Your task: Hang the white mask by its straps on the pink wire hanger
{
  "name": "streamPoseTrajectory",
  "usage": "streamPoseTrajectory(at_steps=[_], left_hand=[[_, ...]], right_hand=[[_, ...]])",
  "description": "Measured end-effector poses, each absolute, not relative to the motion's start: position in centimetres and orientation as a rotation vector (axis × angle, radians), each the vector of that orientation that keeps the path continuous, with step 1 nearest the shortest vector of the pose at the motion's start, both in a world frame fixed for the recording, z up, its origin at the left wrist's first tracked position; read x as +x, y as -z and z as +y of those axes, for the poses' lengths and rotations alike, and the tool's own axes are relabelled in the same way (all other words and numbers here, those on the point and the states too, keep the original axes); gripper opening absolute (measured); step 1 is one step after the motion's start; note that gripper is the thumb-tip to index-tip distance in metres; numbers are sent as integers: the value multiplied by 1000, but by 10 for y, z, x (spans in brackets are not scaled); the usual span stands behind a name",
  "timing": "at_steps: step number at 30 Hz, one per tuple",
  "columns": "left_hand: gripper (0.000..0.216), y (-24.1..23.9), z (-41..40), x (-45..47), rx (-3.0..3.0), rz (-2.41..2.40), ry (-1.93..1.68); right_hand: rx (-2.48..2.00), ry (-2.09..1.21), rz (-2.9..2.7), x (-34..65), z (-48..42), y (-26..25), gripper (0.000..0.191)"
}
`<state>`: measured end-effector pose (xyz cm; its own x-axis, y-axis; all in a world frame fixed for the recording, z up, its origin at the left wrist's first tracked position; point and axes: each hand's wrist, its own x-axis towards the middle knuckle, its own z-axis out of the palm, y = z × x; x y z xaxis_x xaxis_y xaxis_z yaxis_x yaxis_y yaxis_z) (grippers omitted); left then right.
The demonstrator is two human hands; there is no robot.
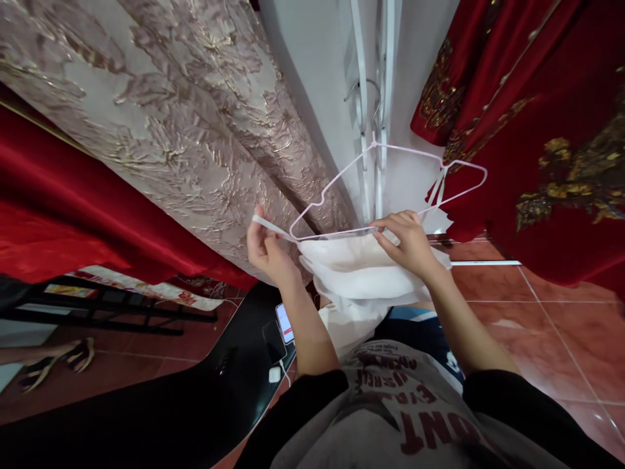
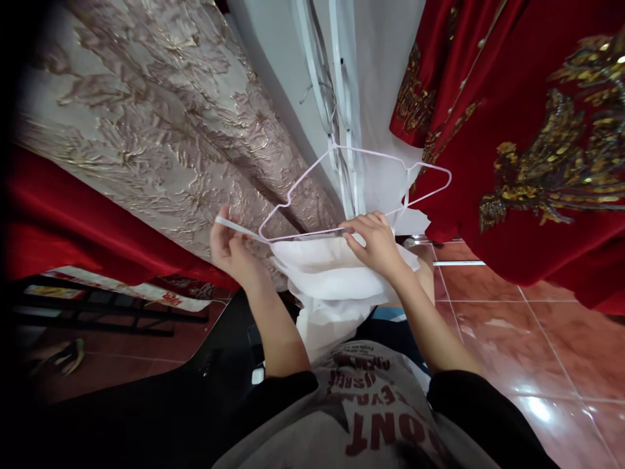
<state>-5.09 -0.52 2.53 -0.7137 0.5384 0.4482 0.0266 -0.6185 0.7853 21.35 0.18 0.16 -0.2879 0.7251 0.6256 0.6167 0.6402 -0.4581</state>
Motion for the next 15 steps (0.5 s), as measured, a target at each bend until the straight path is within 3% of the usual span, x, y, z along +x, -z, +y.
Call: streamPoseTrajectory(at_steps=[2, 6, 9, 15], left_hand=[[22, -10, -6, -55, 968, 1244, -2322], [44, 6, -13, -42, 901, 1059, -1902], [45, 4, -16, -17, 914, 967, -1779], [47, -1, -13, 6, 890, 912, -1869]], right_hand=[[-1044, -166, -2005, 211, 1, 0, 22], [-968, -200, -2040, 200, -4, 0, 29], [-920, -212, -1998, 193, -13, 1, 34], [-1166, -39, -1114, 221, -24, 33, 23]])
